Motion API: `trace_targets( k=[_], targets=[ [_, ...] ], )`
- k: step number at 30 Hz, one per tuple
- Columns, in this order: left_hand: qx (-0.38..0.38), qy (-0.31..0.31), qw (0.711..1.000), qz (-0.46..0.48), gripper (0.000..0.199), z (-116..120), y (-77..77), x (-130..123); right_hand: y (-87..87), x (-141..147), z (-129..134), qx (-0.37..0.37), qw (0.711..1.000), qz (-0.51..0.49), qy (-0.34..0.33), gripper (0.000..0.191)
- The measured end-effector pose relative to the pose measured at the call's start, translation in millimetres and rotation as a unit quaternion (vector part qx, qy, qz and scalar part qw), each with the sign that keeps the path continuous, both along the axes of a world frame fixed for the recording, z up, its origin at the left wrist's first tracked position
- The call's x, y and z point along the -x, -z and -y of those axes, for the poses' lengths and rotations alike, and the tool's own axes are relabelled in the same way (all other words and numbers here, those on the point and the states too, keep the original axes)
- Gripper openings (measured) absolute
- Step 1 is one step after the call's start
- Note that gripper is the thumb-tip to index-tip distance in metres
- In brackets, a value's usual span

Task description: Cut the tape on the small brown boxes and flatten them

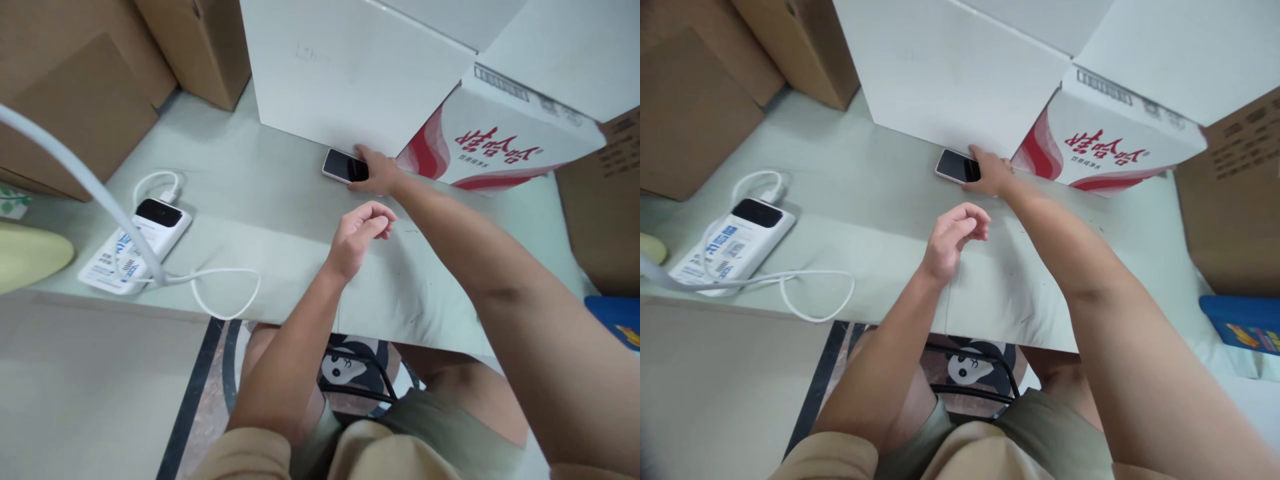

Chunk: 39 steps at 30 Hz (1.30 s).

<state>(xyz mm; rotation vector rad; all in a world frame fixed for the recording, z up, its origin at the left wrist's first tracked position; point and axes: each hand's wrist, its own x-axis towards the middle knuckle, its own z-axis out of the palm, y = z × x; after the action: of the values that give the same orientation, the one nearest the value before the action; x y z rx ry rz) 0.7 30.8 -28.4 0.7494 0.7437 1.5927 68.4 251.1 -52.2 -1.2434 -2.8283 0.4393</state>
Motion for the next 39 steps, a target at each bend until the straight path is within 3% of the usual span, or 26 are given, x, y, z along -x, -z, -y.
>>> trace_targets(
  k=[11, 24, 30, 39],
  targets=[
    [-0.007, 0.004, 1.0, 0.009, 0.021, -1, 0.1, -1, 3.1, -29, 15, -0.007, 0.999, -0.042, 0.008, 0.085],
    [-0.031, 0.015, 0.999, -0.009, 0.021, 0, -2.1, 2, 3.8, -32, 18, -0.019, 0.999, -0.021, 0.02, 0.074],
    [-0.021, 0.008, 1.0, 0.001, 0.022, 0, -3.8, 2, 8.2, -48, 16, -0.046, 0.998, -0.03, 0.032, 0.064],
    [-0.021, 0.009, 1.0, -0.002, 0.022, -1, -4.3, 1, 9.6, -50, 15, -0.049, 0.998, -0.028, 0.027, 0.064]
  ],
)
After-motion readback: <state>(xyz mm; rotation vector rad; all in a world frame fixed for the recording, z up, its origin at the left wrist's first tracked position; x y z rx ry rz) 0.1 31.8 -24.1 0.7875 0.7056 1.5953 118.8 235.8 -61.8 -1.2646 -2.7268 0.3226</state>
